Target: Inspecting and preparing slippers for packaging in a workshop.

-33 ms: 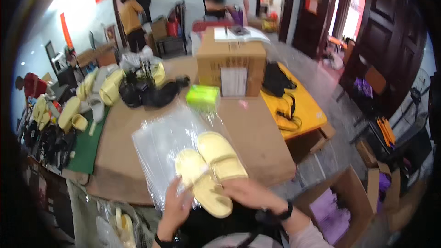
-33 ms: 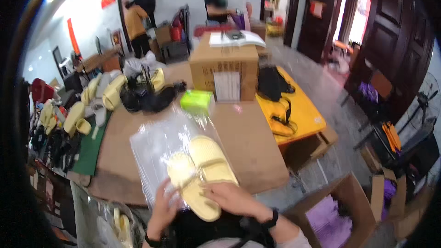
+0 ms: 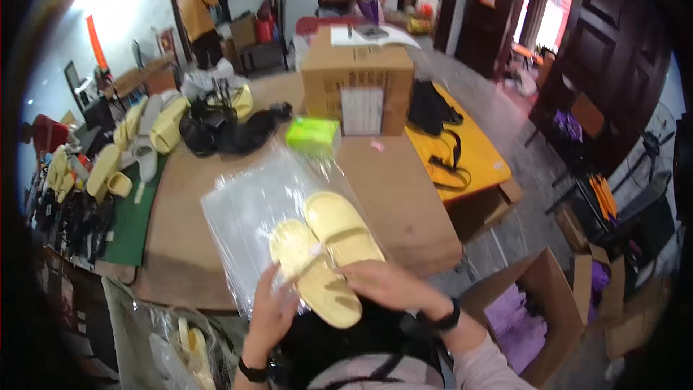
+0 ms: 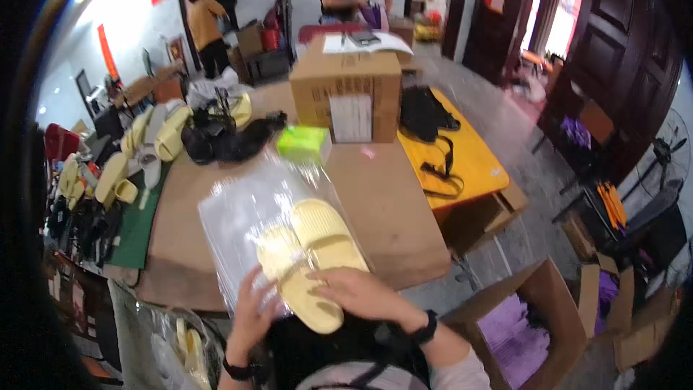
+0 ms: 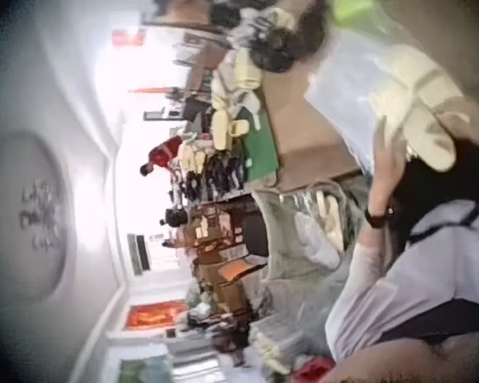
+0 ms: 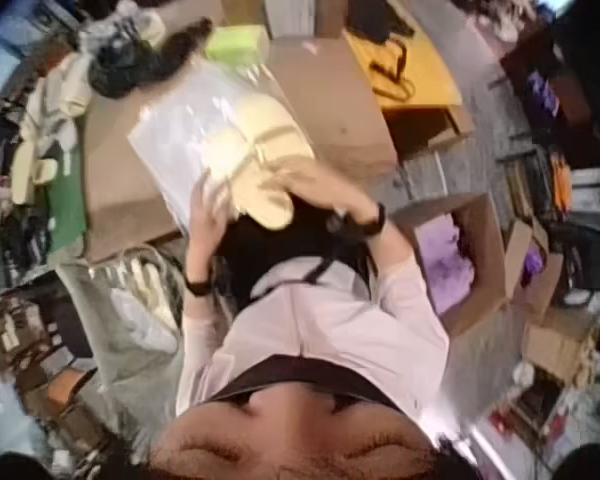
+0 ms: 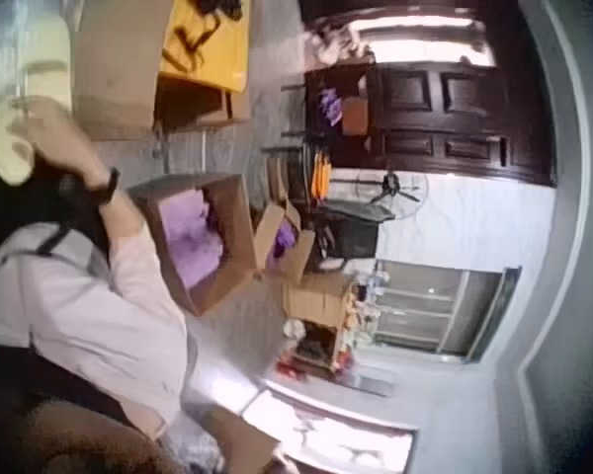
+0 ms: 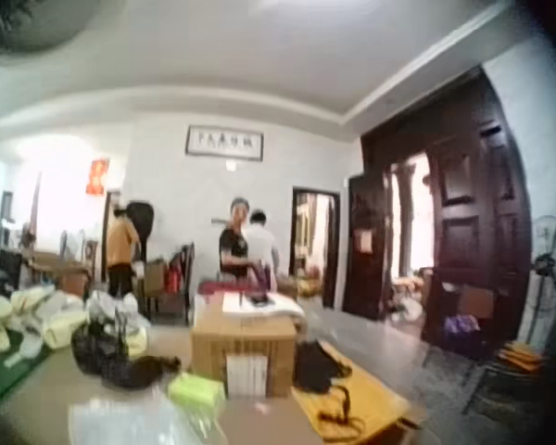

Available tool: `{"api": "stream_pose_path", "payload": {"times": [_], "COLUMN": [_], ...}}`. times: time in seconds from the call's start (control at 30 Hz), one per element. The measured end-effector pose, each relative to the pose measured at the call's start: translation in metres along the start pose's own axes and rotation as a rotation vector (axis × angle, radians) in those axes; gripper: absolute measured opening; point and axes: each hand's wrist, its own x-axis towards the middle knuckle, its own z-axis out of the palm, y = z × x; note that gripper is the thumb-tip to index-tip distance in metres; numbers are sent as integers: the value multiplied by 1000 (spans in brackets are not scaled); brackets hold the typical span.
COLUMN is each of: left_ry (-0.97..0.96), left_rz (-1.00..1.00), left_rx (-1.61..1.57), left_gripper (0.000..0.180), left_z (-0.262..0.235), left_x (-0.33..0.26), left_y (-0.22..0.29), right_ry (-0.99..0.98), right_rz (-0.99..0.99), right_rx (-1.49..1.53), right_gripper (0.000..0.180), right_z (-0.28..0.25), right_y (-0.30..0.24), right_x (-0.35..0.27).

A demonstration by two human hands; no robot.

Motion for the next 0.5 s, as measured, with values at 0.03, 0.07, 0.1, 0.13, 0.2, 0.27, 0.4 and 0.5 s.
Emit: {"api": "stream_pose_path", "payload": {"times": [0.03, 0.07, 0.1, 0.13, 0.2, 0.27, 0.4, 0.5], "left_ry": [-15, -25, -35, -42, -41, -49, -56, -58], "left_rz": [-4, -3, -17, -26, 3, 10, 27, 22], "left_rx": [-16, -36, -50, -63, -53, -48, -66, -106], "left_gripper": [36, 36, 35, 35, 32, 31, 29, 29], "left_z": [-5, -7, -9, -9, -7, -5, 0, 3], "left_x": [3, 2, 0, 0, -2, -5, -9, -10], "left_y": [4, 8, 10, 9, 12, 11, 18, 25], "right_ry": [-36, -19, -19, -12, 56, 56, 25, 20], "right_rz": [165, 105, 122, 134, 157, 151, 200, 162], "right_rx": [334, 295, 424, 549, 734, 797, 1073, 1306], "right_gripper": [34, 32, 31, 30, 27, 26, 24, 24], "right_z": [-4, -8, -10, -11, -12, -7, -5, -4], "right_y": [-6, -1, 1, 5, 8, 8, 7, 13], "right_x": [0, 5, 11, 16, 23, 29, 33, 34]}}
